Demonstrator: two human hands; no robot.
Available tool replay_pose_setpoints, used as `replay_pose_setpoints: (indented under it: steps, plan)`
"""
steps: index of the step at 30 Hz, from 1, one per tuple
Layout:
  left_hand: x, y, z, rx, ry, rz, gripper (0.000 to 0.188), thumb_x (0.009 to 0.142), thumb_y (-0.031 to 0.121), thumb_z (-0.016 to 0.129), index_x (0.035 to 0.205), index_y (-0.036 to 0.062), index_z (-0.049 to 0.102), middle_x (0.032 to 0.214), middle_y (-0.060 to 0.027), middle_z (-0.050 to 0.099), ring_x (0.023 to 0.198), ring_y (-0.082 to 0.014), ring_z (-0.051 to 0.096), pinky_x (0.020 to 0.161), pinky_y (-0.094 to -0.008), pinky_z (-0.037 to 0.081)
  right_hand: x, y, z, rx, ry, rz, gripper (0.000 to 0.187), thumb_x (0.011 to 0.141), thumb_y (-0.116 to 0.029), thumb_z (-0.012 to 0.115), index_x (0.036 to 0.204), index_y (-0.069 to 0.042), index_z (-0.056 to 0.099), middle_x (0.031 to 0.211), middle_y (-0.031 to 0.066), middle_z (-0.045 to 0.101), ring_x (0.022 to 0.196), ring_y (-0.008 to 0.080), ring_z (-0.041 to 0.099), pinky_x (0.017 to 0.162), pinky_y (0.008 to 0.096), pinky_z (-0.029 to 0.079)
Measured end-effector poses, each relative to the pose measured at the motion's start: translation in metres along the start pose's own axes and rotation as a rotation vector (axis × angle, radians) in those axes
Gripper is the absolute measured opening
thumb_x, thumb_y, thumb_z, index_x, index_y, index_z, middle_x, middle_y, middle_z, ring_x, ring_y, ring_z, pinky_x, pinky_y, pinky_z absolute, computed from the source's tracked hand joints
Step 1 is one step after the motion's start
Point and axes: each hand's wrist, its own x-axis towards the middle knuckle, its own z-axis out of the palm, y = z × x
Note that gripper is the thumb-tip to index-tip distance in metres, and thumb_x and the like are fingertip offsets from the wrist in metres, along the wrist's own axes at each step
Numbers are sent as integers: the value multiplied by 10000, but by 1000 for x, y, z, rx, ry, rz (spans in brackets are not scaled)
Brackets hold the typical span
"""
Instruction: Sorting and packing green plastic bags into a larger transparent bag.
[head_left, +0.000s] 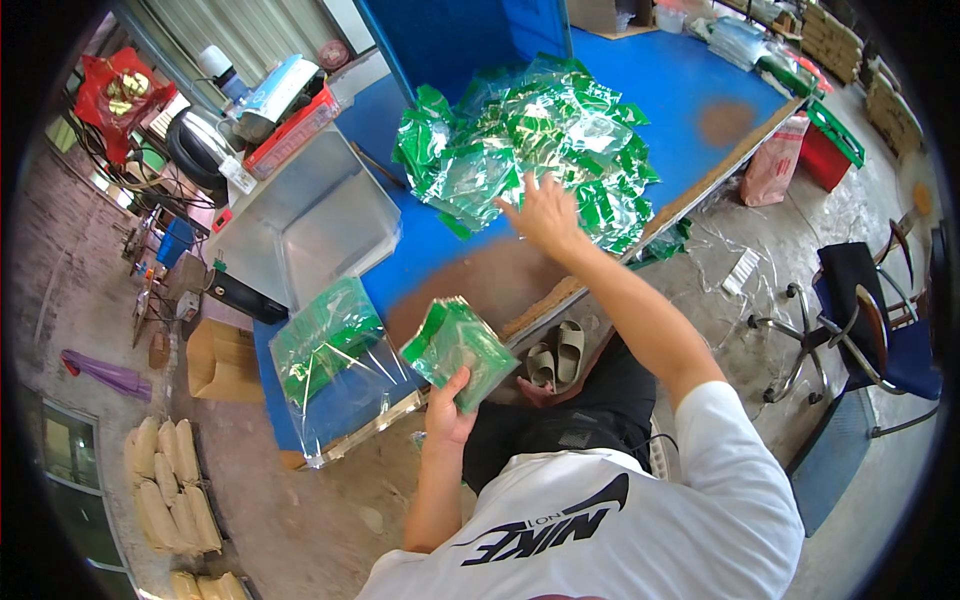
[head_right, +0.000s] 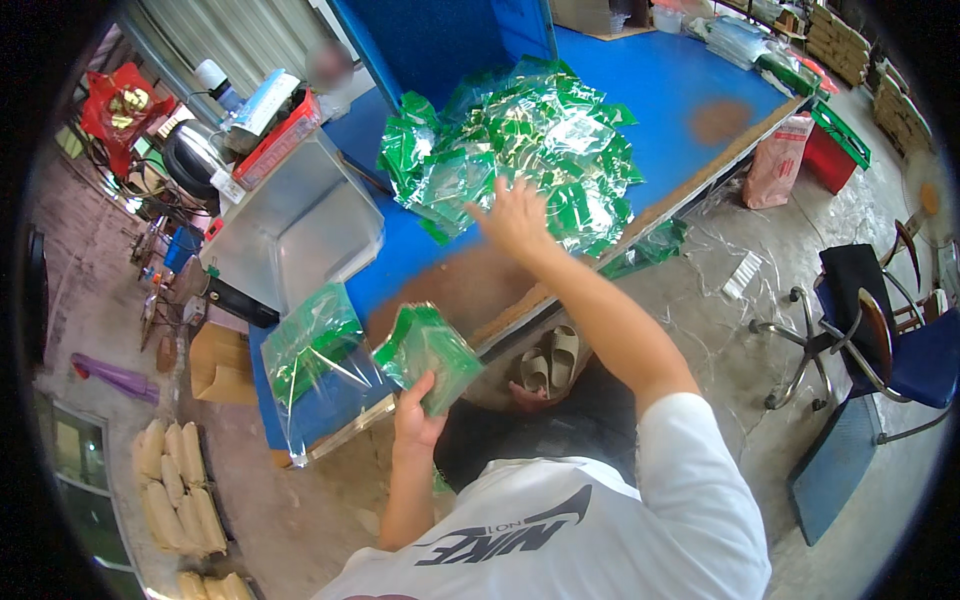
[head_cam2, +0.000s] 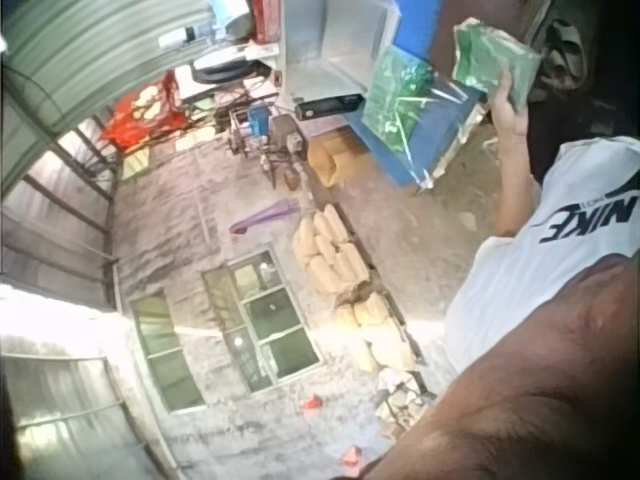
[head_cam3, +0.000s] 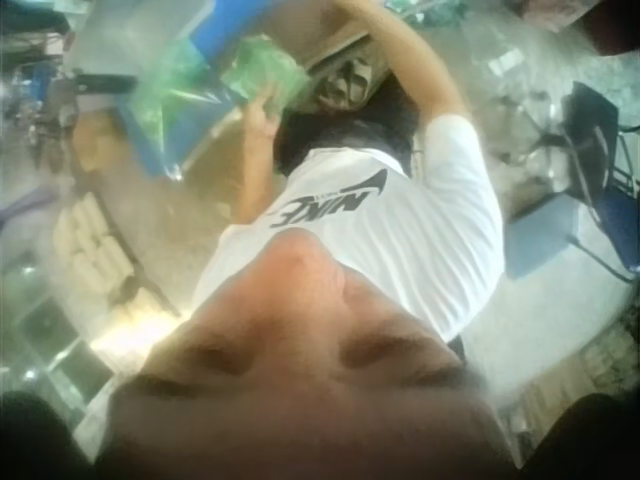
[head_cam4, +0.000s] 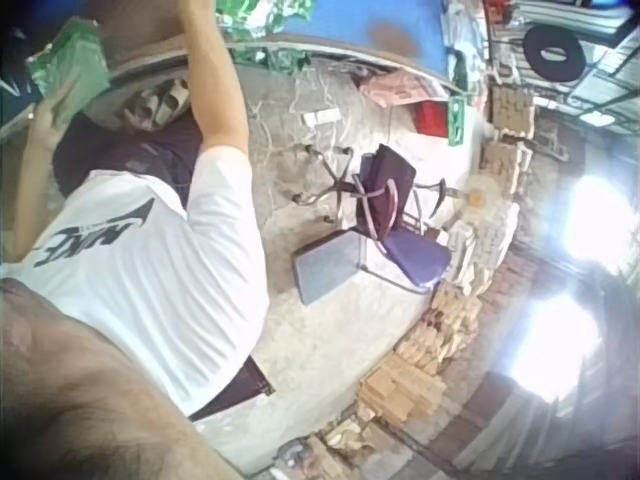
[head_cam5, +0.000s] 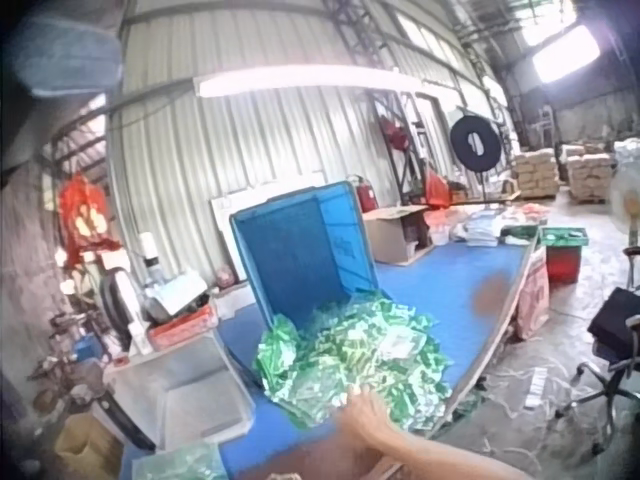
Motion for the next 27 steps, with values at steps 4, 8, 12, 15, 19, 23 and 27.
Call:
replay_pose_setpoints:
  steps: [4,8,12,15,19,23,27]
  plan:
    - [-8,-7,-27,-209,55,-49,540,917,134,673,1418,60,486,1391,-145,569,1300,-351,537,1134,-530,417,-5,4,50,-369,-411,30,1025,883,-825,366,1533,-33,376,1546,310,357,1428,521,305,1076,726,257]
    - [-16,-10,-57,-432,-133,-16,519,922,225,672,1392,58,529,1418,-149,565,1337,-346,516,1166,-536,371,-102,-43,35,-192,-272,-316,893,908,-746,464,1449,-35,453,1476,278,435,1410,510,330,1097,719,244]
    - [-25,-7,-75,-550,-210,-2,459,928,279,671,1323,57,601,1390,-138,595,1324,-342,527,1144,-519,391,-135,-36,14,308,-505,-700,649,885,-481,685,1298,-19,495,1384,237,501,1388,432,397,1150,609,298]
    - [-30,-7,-72,-566,-228,-29,459,927,284,673,1325,67,602,1391,-133,595,1324,-334,525,1125,-517,401,-131,-22,-4,519,-523,-842,566,839,-218,765,1289,-7,495,1349,195,535,1324,350,491,1161,486,357]
    - [-31,-14,-72,-551,-240,-90,532,904,330,701,1361,84,582,1422,-131,567,1349,-337,496,1131,-546,373,-127,-13,-8,398,-401,-1080,544,816,-84,718,1321,-28,525,1311,175,562,1258,360,538,1129,465,400]
    - [-33,-14,-44,-661,-304,-82,619,895,346,714,1428,96,521,1463,-134,527,1365,-353,478,1153,-573,345,-134,-23,-30,605,-187,-571,401,913,-56,626,1310,-78,574,1248,151,601,1137,288,607,969,393,486]
    - [-31,-7,-13,-554,-344,-82,733,871,283,765,1486,85,419,1488,-146,497,1398,-357,445,1188,-604,296,-186,-84,-28,1206,-44,70,317,1067,-251,503,1250,0,566,1084,90,606,1007,153,556,914,317,451]
